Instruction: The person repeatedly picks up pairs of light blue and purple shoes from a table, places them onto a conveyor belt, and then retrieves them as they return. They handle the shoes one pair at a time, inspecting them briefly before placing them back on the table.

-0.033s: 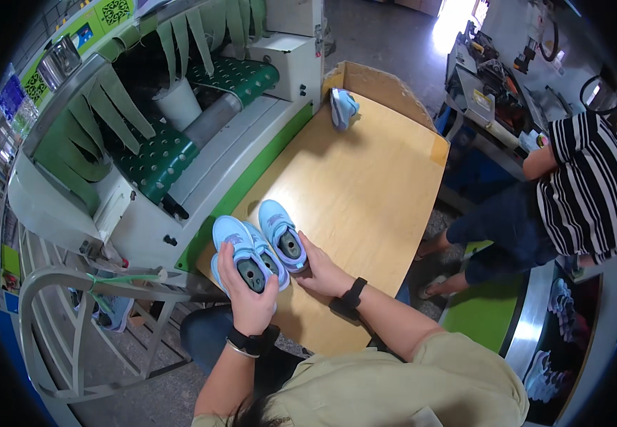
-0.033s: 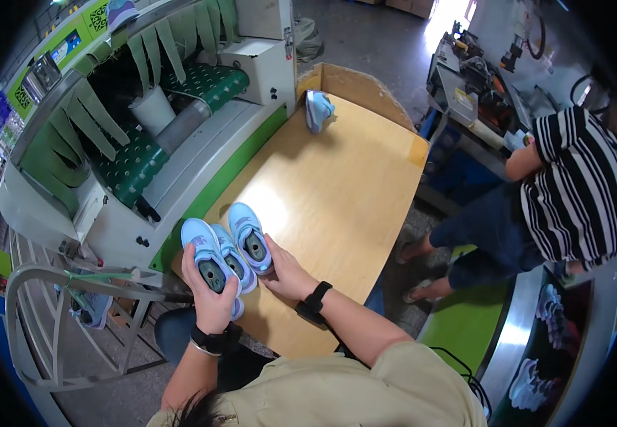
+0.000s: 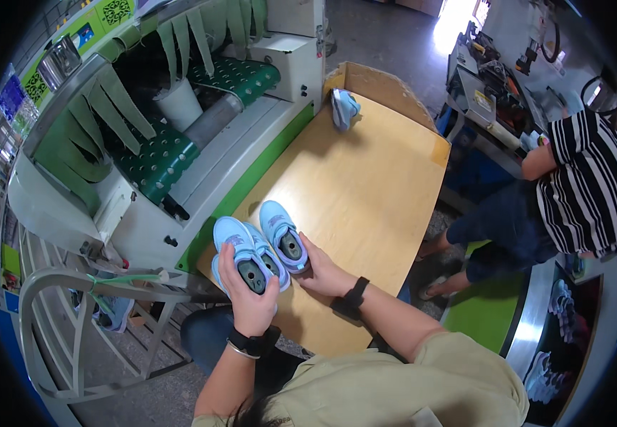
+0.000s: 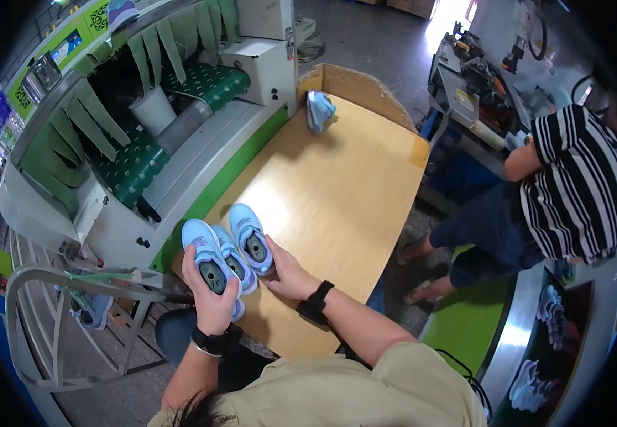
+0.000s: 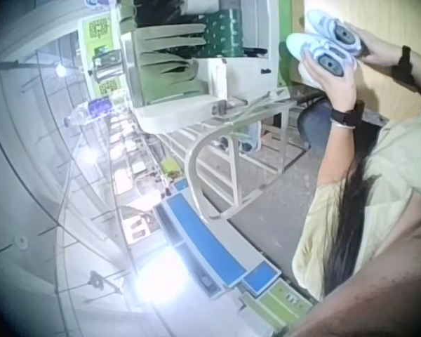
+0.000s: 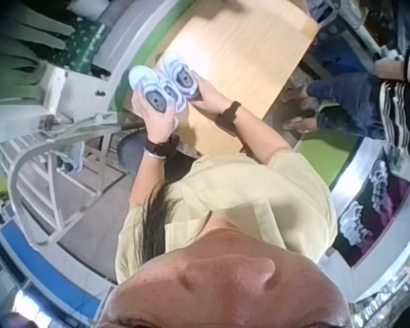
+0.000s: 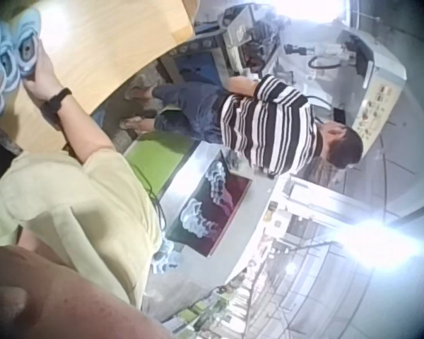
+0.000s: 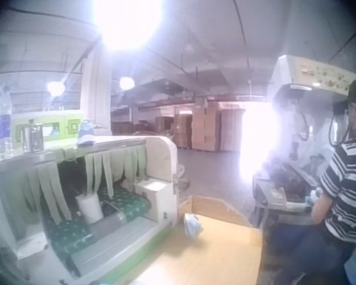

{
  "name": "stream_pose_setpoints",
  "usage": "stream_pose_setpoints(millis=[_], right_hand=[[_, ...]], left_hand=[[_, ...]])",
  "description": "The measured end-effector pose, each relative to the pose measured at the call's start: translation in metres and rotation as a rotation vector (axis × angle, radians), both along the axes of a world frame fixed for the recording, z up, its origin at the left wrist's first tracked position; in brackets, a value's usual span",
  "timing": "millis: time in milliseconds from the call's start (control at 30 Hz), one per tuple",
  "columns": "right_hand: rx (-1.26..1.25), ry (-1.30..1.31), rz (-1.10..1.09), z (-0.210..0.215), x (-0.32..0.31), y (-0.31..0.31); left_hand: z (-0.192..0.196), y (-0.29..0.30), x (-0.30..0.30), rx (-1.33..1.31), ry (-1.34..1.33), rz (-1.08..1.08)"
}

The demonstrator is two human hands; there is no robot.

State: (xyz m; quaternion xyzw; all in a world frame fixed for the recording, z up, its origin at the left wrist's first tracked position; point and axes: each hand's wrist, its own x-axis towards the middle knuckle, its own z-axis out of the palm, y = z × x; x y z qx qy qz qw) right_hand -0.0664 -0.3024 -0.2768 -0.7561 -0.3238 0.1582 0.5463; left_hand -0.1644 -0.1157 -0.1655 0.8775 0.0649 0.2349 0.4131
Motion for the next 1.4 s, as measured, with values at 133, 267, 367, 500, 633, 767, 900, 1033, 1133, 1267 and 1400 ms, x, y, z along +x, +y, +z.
stream_pose_setpoints(millis=[133,267,367,500,633,767,900,1033,1133,1267,1400], right_hand=[[-0.013,0.59,0.165,0.026,0.07,-0.039],[-0.462,0.032,-0.314,0.044,0.184,-0.058],[-0.538,-0.124,-0.56,0.053,0.278,-0.051],[-0.71,-0.207,-0.759,0.066,0.36,-0.054],[-0.797,-0.123,-0.847,0.026,0.382,-0.05],[-0.8,-0.263,-0.665,0.024,0.345,-0.063],[-0.915,-0.424,-0.393,0.047,0.248,-0.114],[-0.938,-0.564,-0.315,0.049,0.175,-0.192],[-0.511,-0.135,-0.547,0.049,0.111,-0.197],[0.12,0.464,-0.496,0.037,0.042,-0.157],[-0.015,-0.076,-0.541,0.003,0.002,-0.097]], left_hand=[[-0.002,0.001,-0.002,-0.012,0.017,0.013],[-0.001,-0.002,0.001,-0.013,0.008,0.002],[-0.006,0.002,-0.003,0.046,0.012,0.012],[-0.008,0.004,-0.002,0.072,-0.004,-0.001],[-0.004,0.007,-0.002,0.068,-0.002,-0.004],[-0.006,0.006,-0.005,0.081,-0.005,0.028],[-0.005,0.005,-0.003,0.077,-0.019,0.033],[-0.014,0.002,0.003,0.003,-0.033,0.033],[-0.008,0.0,0.001,-0.018,-0.011,0.019],[-0.008,-0.003,0.001,0.016,-0.042,0.02],[-0.009,-0.003,0.002,-0.006,-0.04,0.003]])
